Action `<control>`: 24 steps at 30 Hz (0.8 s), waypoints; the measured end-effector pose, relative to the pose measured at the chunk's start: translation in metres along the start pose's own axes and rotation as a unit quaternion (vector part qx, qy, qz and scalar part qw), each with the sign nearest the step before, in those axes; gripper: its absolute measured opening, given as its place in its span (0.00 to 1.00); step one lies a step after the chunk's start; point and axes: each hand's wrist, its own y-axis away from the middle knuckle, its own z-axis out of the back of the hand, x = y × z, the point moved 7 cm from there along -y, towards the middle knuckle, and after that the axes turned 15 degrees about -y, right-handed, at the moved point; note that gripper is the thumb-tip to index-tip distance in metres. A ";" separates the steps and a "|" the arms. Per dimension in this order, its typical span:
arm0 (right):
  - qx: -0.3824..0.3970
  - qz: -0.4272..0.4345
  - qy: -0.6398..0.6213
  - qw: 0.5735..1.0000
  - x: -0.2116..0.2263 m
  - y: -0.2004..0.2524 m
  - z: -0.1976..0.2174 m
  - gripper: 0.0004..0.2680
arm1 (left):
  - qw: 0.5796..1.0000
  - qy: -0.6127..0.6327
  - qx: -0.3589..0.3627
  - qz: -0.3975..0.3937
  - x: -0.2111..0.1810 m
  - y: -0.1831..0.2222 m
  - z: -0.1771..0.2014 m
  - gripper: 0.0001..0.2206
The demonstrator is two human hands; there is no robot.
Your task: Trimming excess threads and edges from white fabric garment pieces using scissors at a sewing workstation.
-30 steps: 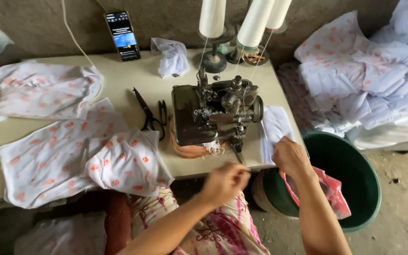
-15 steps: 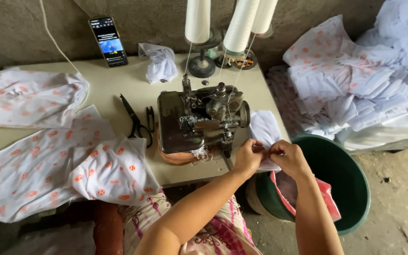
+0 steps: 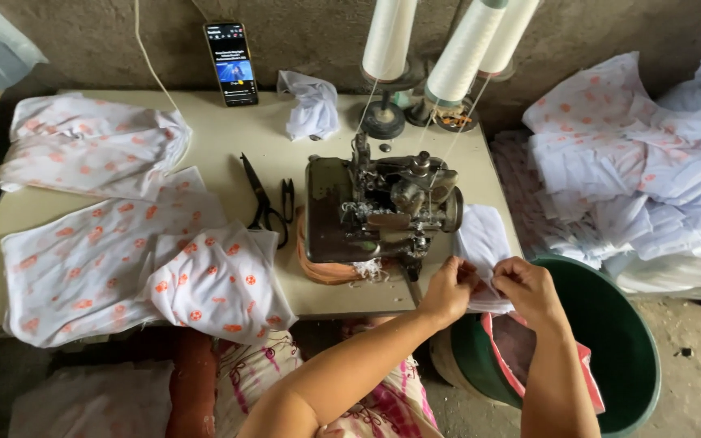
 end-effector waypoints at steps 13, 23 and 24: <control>0.031 0.020 -0.060 0.997 0.006 -0.001 -0.004 0.03 | 0.983 0.164 0.057 0.061 0.004 -0.004 -0.016 0.10; -0.077 0.072 0.057 0.993 0.001 -0.046 0.029 0.03 | 0.971 -0.201 -0.007 -0.130 -0.012 0.011 -0.010 0.10; -0.173 0.042 -0.108 0.978 -0.006 -0.056 0.048 0.06 | 0.968 -0.192 0.015 -0.162 -0.018 0.016 -0.005 0.10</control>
